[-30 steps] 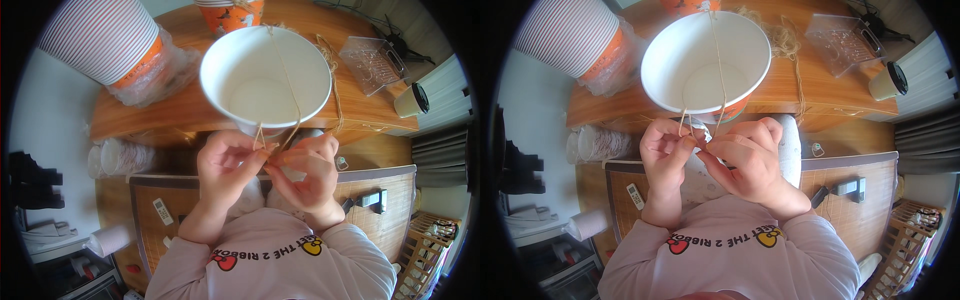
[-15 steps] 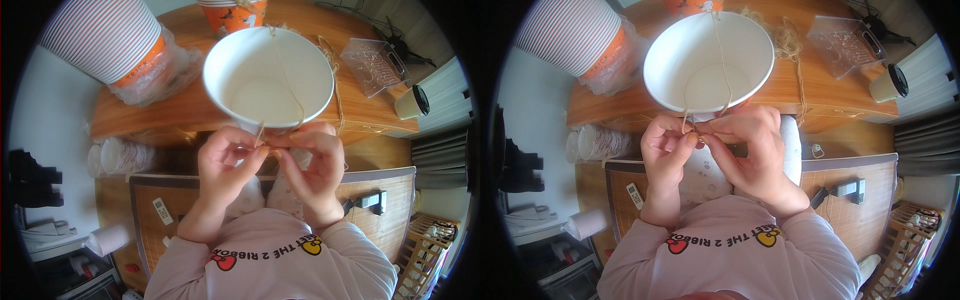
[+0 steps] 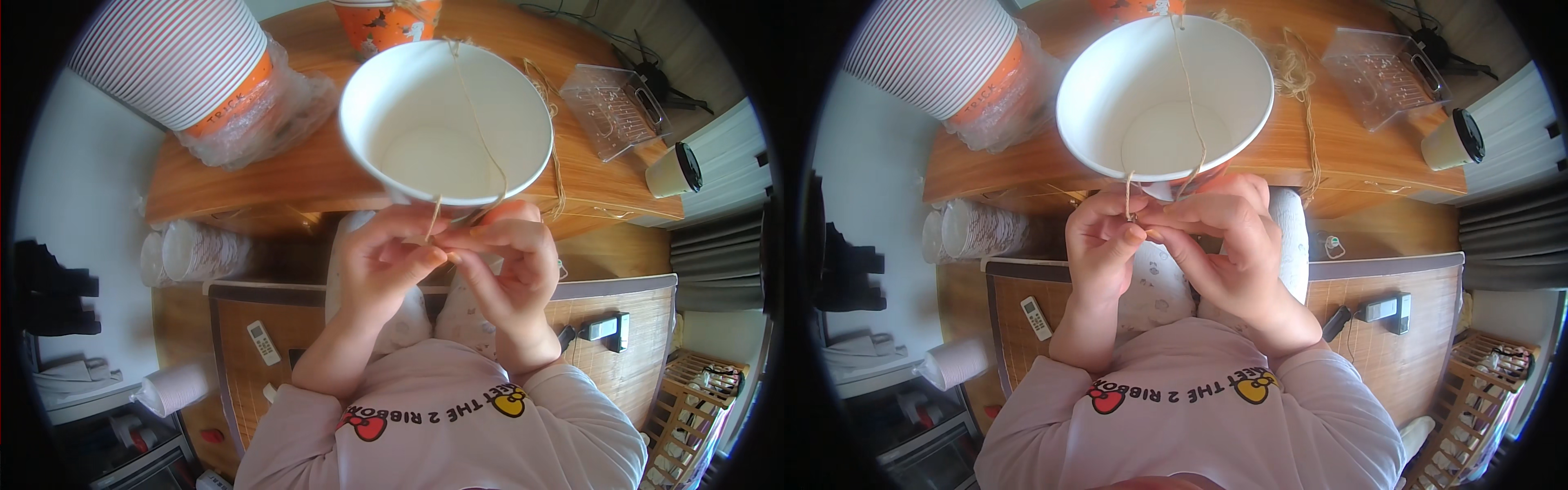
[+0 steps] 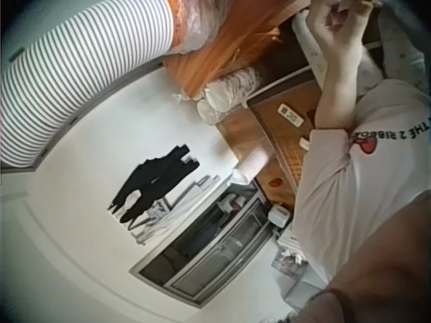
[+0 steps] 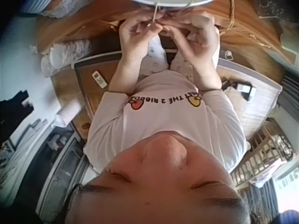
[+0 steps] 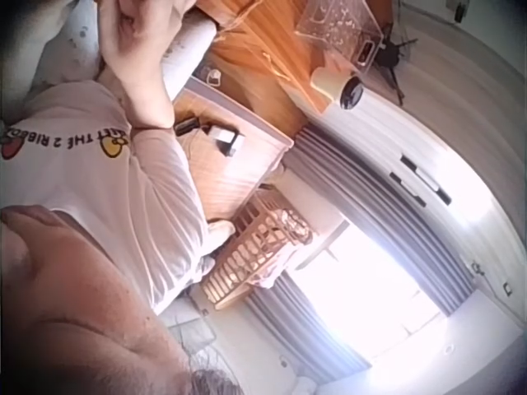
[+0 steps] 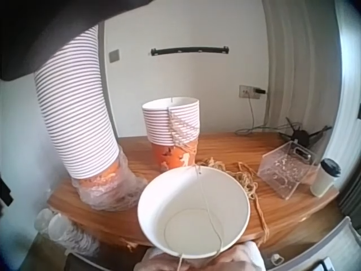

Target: Thread a twine string through holes in a paper bucket and tie knots to secure it for a handle.

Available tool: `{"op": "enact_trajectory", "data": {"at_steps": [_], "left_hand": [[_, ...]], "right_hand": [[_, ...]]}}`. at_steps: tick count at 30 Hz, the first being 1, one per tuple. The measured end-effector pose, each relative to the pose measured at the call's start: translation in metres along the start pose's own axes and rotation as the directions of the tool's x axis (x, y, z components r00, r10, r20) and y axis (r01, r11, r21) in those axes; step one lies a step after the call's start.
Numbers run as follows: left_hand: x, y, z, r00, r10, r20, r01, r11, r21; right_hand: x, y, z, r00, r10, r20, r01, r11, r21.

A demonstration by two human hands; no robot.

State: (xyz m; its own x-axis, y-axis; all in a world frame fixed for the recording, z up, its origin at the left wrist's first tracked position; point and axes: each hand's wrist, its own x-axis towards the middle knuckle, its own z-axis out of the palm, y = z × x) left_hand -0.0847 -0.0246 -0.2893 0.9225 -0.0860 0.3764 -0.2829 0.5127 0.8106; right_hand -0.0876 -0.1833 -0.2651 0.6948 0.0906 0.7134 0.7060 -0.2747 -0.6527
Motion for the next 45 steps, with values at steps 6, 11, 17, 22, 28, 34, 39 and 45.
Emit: {"op": "enact_trajectory", "data": {"at_steps": [6,11,17,22,28,34,39,45], "left_hand": [[-0.007,0.004,-0.002,0.992,-0.006,-0.13,0.012,0.999,0.043],[-0.004,0.011,-0.002,0.968,0.225,-0.115,-0.17,0.917,0.36],[0.008,0.028,-0.003,0.854,0.515,0.068,-0.388,0.545,0.743],[0.013,0.034,-0.001,0.769,0.616,0.172,-0.469,0.36,0.807],[0.015,0.035,0.001,0.706,0.672,0.225,-0.513,0.266,0.816],[0.016,0.034,0.003,0.705,0.678,0.209,-0.516,0.287,0.807],[0.016,0.032,0.003,0.754,0.648,0.108,-0.468,0.414,0.781],[0.015,0.034,0.007,0.768,0.633,0.101,-0.452,0.424,0.784]], "right_hand": [[-0.001,0.0,0.007,0.996,0.069,-0.058,-0.061,0.989,0.135],[0.012,-0.004,0.006,0.979,-0.176,-0.1,0.165,0.98,-0.113],[0.029,-0.018,0.003,0.939,-0.345,0.017,0.32,0.851,-0.417],[0.034,-0.02,0.001,0.913,-0.403,0.059,0.385,0.804,-0.453],[0.037,-0.022,0.003,0.893,-0.443,0.074,0.426,0.781,-0.457],[0.04,-0.019,0.004,0.893,-0.44,0.098,0.445,0.823,-0.354],[0.034,-0.022,0.008,0.953,-0.288,-0.09,0.254,0.928,-0.274],[0.032,-0.023,0.01,0.959,-0.282,-0.028,0.256,0.904,-0.343]]}}
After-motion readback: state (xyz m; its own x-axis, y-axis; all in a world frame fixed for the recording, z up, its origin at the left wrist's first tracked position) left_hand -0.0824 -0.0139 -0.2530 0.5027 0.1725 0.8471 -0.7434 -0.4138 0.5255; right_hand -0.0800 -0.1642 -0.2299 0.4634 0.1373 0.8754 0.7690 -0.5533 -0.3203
